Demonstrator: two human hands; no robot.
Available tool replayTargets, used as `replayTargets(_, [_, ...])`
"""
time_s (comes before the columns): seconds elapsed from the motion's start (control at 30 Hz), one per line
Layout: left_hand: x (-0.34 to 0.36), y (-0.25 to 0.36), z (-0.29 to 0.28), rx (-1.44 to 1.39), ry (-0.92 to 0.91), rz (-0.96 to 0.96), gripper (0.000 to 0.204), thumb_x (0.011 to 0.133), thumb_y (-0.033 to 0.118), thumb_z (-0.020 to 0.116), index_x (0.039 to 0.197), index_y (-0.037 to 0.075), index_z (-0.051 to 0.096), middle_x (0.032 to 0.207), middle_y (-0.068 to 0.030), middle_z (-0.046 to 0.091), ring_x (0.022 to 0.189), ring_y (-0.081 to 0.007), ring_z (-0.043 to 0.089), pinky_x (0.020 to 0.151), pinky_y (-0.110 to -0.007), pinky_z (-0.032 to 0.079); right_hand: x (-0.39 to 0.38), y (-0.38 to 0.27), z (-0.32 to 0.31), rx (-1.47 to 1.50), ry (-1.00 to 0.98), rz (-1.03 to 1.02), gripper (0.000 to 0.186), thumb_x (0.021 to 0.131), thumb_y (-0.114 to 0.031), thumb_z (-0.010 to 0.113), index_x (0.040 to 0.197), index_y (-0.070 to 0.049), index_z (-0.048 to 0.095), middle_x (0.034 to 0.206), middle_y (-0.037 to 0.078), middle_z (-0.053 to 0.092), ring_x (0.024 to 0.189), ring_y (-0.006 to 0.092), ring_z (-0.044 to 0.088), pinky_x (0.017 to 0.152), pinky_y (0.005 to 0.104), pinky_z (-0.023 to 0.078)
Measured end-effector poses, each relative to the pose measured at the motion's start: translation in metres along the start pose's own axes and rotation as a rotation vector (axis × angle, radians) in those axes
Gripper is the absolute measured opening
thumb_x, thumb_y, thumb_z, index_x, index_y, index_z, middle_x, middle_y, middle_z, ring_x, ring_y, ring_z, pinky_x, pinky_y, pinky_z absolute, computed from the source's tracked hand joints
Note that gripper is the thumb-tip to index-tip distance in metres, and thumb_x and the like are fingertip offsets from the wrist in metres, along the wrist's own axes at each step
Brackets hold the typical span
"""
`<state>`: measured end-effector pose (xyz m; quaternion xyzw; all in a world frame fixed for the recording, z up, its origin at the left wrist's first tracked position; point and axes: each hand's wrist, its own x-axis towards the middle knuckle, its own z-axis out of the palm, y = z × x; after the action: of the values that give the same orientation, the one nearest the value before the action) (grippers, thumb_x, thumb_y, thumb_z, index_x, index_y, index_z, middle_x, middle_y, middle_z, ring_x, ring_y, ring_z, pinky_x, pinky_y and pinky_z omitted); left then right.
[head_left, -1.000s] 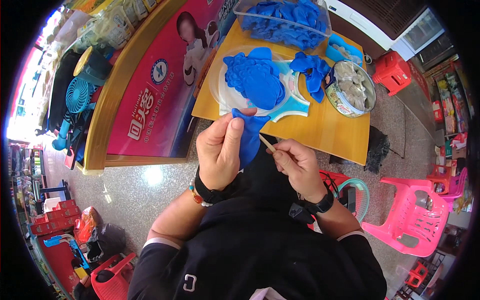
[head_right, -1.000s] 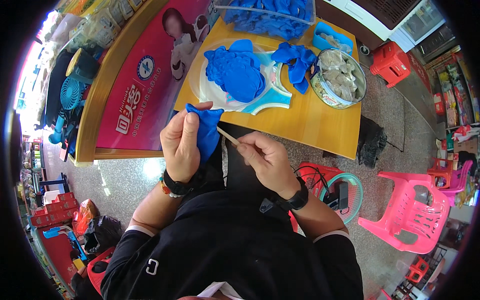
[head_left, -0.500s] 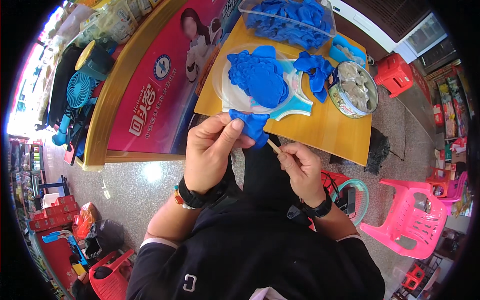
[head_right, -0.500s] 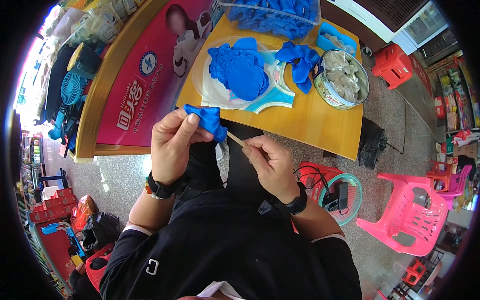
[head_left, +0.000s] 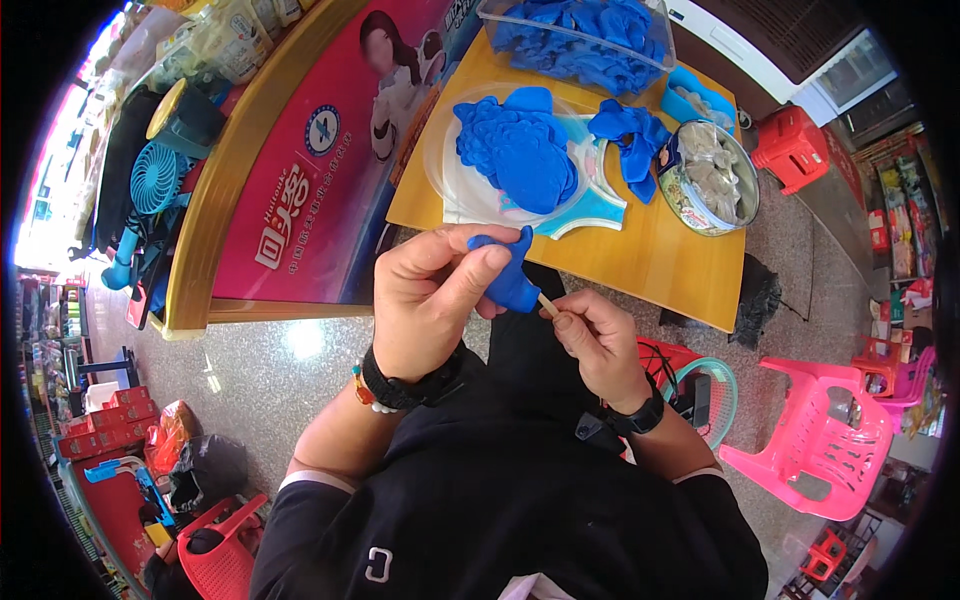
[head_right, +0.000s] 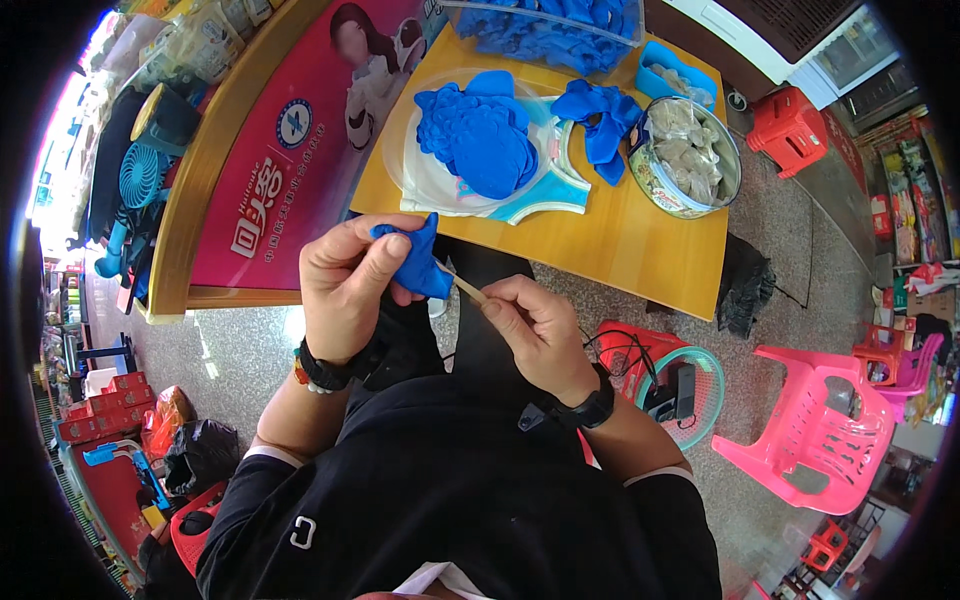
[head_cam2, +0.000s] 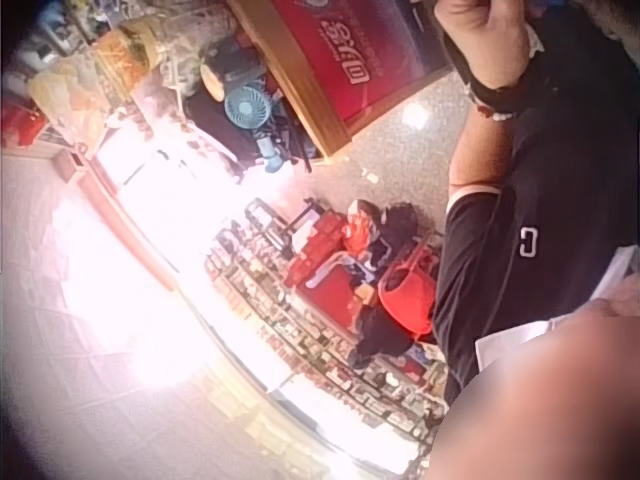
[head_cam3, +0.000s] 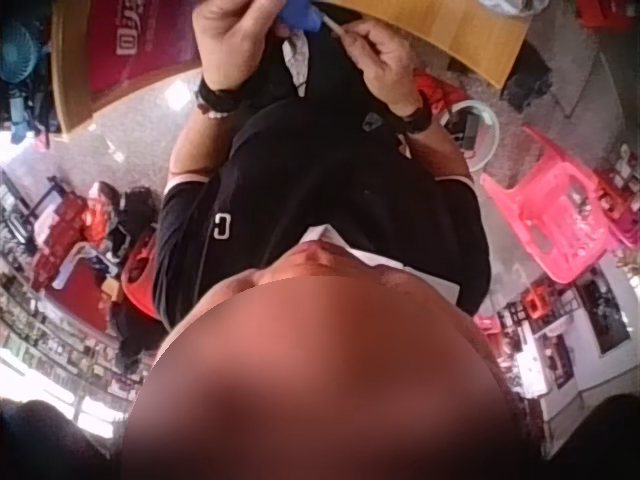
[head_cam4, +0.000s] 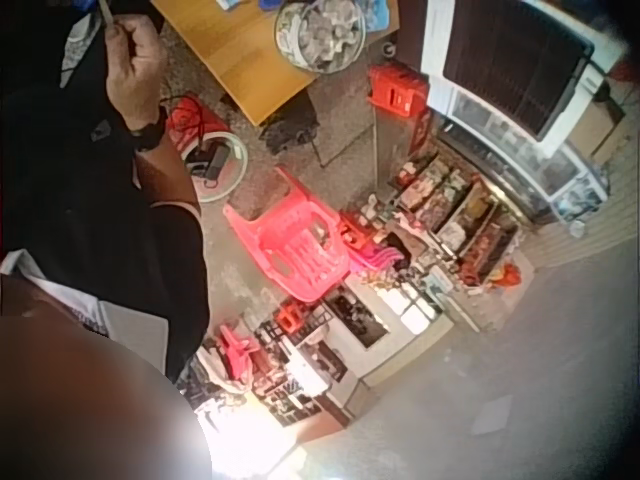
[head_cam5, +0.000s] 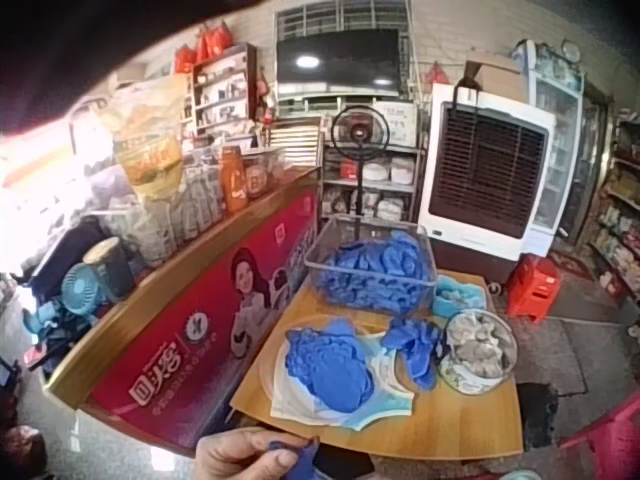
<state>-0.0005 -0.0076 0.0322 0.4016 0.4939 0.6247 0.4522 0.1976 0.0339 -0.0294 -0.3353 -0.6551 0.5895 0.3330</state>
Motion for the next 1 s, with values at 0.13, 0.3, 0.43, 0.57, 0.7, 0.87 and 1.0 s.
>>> replayTargets(0.13, [0.005,-0.002,-0.003,-0.003,-0.053,-0.047,0.015,0.089,0.008,0.064,0.101,-0.001,0.066,0.080,-0.0033,0.066,0.065,-0.0055,0.062,0.053,-0.016,0.048,0.008,-0.002,-0.008,-0.203,0.051,-0.176,0.011,0.091,-0.010,0.062,0.093,0.001,0.063,0.072,0.003,0.062,0.063,0.0086,0.056,0.058,0.0231,0.043])
replayTargets(0.3, [0.009,-0.005,0.001,-0.037,-0.091,-0.045,0.011,0.090,0.008,0.064,0.097,0.000,0.066,0.079,-0.0025,0.067,0.063,-0.0036,0.060,0.053,-0.017,0.047,0.010,0.003,-0.003,0.039,-0.033,-0.039,0.011,0.093,-0.011,0.059,0.095,0.000,0.062,0.068,-0.001,0.055,0.058,0.0064,0.049,0.053,0.0213,0.038])
replayTargets(0.43, [0.010,-0.006,0.006,-0.017,-0.067,-0.027,0.013,0.090,0.009,0.063,0.099,0.000,0.067,0.080,-0.0031,0.067,0.064,-0.0032,0.059,0.053,-0.017,0.047,0.014,0.003,-0.007,0.662,-0.297,0.372,0.012,0.096,-0.012,0.055,0.098,-0.001,0.060,0.065,-0.006,0.045,0.056,0.0030,0.040,0.051,0.0188,0.032])
replayTargets(0.57, [0.007,-0.011,0.010,-0.046,0.073,0.012,0.018,0.092,0.010,0.061,0.104,-0.001,0.066,0.083,-0.0034,0.066,0.064,-0.0041,0.057,0.055,-0.017,0.046,0.016,0.002,-0.002,0.433,-0.190,0.240,0.011,0.094,-0.011,0.058,0.098,-0.001,0.059,0.065,-0.005,0.043,0.055,0.0032,0.039,0.051,0.0195,0.032])
replayTargets(0.7, [0.003,-0.017,0.007,0.042,0.145,0.179,0.019,0.093,0.009,0.058,0.106,-0.004,0.066,0.080,-0.0033,0.064,0.062,-0.0051,0.056,0.056,-0.018,0.045,0.013,0.008,0.007,0.028,0.047,-0.126,0.010,0.089,-0.007,0.063,0.095,0.000,0.059,0.068,0.000,0.053,0.059,0.0073,0.050,0.054,0.0213,0.039])
replayTargets(0.87, [-0.001,-0.016,0.007,0.427,0.114,0.398,0.003,0.086,0.000,0.063,0.086,-0.003,0.064,0.070,-0.0067,0.060,0.058,-0.0115,0.058,0.053,-0.021,0.044,0.006,0.007,0.006,-0.137,0.122,-0.208,0.009,0.086,-0.004,0.064,0.094,0.000,0.061,0.073,0.007,0.062,0.068,0.0122,0.061,0.060,0.0231,0.045])
replayTargets(1.0, [0.003,-0.014,0.008,0.521,0.089,0.472,0.003,0.085,0.000,0.063,0.084,-0.002,0.063,0.066,-0.0059,0.058,0.056,-0.0121,0.057,0.050,-0.023,0.042,0.006,0.006,0.002,0.178,-0.045,0.033,0.014,0.090,-0.008,0.062,0.101,0.000,0.064,0.068,0.000,0.055,0.059,0.0070,0.050,0.054,0.0208,0.039])
